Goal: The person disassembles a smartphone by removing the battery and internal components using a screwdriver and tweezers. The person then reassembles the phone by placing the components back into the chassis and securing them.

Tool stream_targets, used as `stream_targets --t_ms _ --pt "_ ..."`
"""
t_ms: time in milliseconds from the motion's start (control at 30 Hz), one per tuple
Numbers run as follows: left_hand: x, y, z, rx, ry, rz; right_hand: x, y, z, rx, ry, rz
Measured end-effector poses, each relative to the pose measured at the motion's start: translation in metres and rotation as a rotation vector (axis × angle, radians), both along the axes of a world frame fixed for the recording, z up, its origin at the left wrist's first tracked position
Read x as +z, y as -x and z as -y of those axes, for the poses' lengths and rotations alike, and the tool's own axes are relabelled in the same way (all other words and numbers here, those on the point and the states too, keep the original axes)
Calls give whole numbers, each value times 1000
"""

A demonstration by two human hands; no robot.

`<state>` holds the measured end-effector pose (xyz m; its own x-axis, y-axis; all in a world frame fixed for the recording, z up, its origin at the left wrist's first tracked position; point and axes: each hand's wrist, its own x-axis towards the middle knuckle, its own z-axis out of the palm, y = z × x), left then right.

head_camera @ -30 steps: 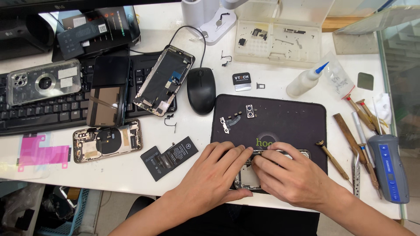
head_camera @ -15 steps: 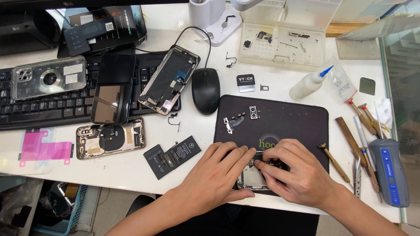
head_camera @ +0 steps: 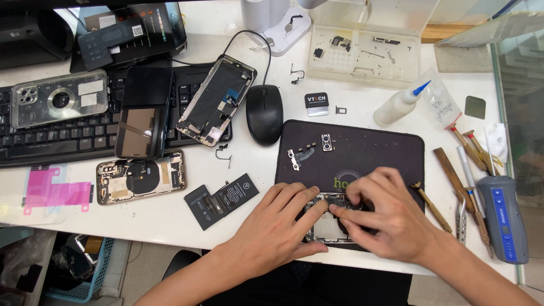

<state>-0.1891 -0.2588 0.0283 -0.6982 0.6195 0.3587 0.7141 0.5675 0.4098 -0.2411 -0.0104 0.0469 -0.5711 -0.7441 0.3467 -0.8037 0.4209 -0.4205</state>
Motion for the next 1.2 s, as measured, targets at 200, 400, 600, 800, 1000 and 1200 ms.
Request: stream_targets --t_ms 200,400,600,800,1000,1200 --pt "1 1 -2 -6 5 3 -4 -3 -4 -34 76 36" --pt "-5 -3 -2 -20 2 -32 -13 -4 -10 -99 176 211" --pt "-6 -5 -3 -4 -35 -22 -14 -5 -4 -82 151 96" --pt "-5 -5 -4 -4 -35 -22 -9 -4 -2 -36 59 4" --pt "-3 -4 -4 -7 -15 -36 -8 1 -2 -40 64 13" --pt "-3 -3 -7 -10 21 -49 -11 -2 -4 -69 95 51"
